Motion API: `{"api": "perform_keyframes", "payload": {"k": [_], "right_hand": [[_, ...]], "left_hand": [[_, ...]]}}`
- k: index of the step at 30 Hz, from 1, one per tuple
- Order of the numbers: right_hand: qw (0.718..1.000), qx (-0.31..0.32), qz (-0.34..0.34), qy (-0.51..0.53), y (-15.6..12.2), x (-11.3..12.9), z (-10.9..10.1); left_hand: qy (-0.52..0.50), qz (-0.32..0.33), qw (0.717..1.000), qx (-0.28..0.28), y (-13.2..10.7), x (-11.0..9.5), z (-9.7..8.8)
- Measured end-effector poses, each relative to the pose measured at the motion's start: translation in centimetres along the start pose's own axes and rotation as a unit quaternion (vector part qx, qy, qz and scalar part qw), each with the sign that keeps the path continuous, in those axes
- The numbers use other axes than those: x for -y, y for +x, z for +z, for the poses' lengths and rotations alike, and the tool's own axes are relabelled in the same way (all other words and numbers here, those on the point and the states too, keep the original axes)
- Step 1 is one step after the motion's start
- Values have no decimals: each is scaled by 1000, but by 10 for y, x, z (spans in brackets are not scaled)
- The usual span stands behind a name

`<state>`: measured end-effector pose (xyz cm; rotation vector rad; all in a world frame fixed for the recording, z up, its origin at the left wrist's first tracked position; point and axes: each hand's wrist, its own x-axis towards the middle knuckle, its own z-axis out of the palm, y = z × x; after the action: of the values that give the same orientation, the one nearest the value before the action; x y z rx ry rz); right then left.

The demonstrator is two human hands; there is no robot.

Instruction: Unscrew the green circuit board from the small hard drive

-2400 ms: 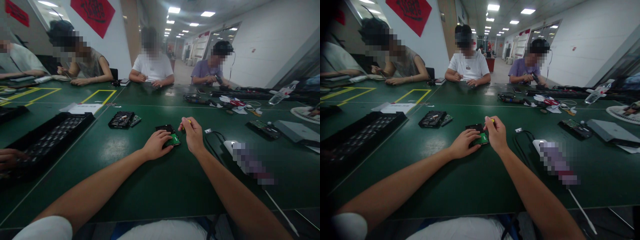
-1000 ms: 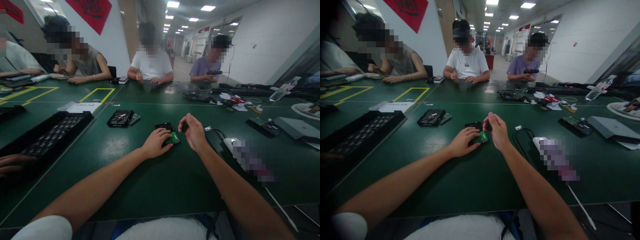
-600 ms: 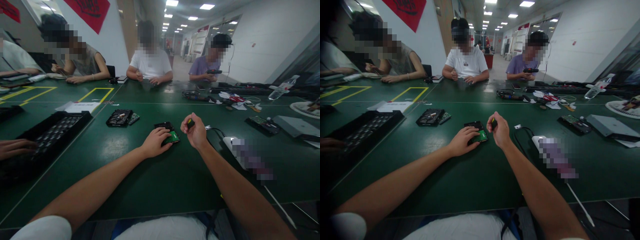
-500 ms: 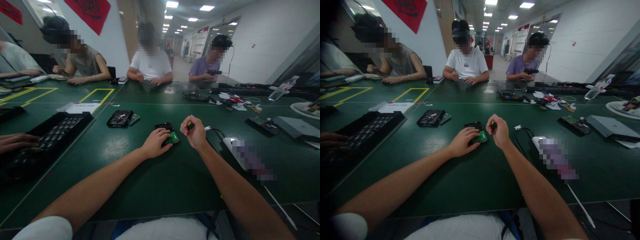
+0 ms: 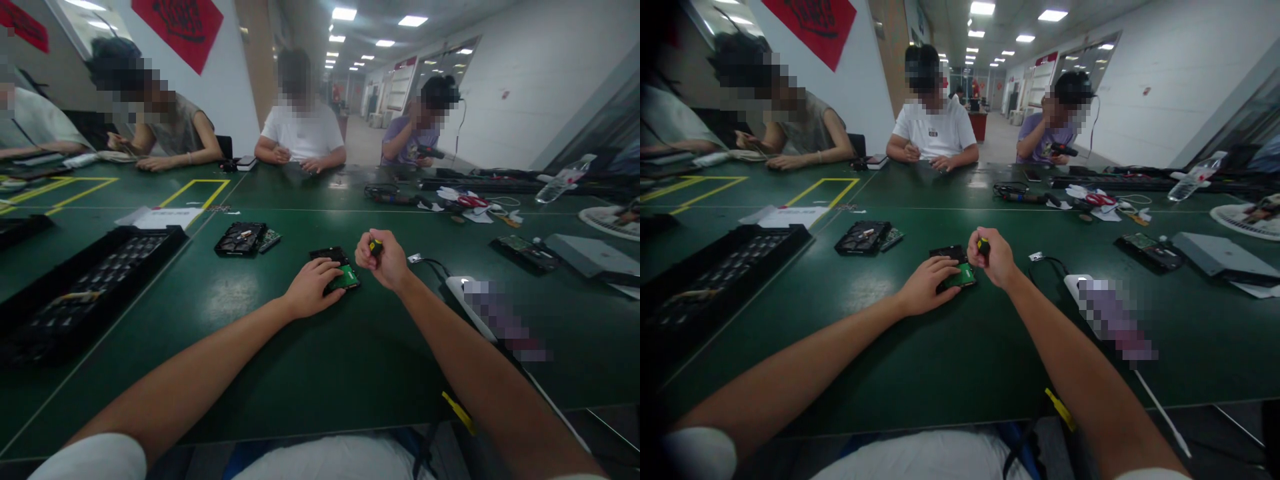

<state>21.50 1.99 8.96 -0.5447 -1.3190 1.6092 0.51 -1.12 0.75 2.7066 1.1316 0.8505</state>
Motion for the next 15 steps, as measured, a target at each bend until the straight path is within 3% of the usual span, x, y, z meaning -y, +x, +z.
{"api": "perform_keyframes", "payload": {"k": [5,12,15], "right_hand": [[999,-4,-4,40,2,1,-9],[984,160,75,12,11,0,-7],[979,179,99,0,17,0,-4]], "left_hand": [[0,-2,1000,-1,0,0,0],[4,-2,1000,-2,0,-1,-1],[2,-1,1000,0,0,-1,-2]]}}
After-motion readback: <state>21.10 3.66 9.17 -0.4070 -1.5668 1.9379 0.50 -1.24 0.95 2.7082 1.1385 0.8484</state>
